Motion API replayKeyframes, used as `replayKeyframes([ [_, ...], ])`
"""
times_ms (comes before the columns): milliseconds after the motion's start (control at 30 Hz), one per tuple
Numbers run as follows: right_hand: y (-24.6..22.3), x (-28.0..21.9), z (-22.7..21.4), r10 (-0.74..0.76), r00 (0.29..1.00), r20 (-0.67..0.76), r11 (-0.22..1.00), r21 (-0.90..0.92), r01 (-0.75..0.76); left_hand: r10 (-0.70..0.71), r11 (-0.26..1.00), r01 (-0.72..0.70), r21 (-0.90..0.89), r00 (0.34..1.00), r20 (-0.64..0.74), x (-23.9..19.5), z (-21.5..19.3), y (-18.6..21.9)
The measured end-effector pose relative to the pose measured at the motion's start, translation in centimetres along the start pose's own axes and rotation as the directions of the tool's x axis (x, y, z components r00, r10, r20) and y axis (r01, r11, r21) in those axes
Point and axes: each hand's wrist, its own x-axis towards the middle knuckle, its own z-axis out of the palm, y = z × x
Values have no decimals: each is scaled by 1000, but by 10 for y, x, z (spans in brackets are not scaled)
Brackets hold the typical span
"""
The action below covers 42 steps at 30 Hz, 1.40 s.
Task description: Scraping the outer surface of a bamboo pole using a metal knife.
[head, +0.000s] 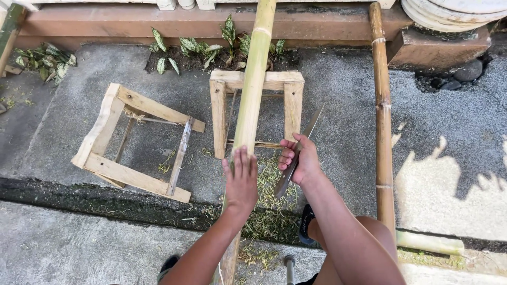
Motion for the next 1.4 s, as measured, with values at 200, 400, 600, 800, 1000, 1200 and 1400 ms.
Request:
replayKeyframes([
  [200, -4, 3, -4, -21, 1000, -6, 999, 30, 21, 347, 847, -154, -508, 885, 311, -28, -51, -4],
  [400, -2, 4, -6, -49, 998, 29, 999, 5, 49, -199, 813, 198, -548, 978, 58, -10, -12, -3],
  [600, -2, 6, -1, -12, 1000, -19, 1000, -8, 12, -14, 979, 57, -195, 976, 216, -66, -4, 20],
  [800, -1, 9, 2, -14, 999, -29, 999, -42, 13, 401, 778, -144, -611, 863, 308, -145, -34, 1],
  [1000, 4, 9, 6, -18, 1000, -26, 998, -63, 16, -272, 446, -142, -884, 919, -285, -52, 45, -12],
  [1200, 3, 10, 9, -7, 998, -56, 997, -83, 2, -166, 659, -9, -752, 974, -156, 10, 15, -8],
  [1400, 1, 7, 8, -12, 999, -45, 996, -85, 8, -100, 816, -6, -577, 983, -152, -33, 25, 4],
])
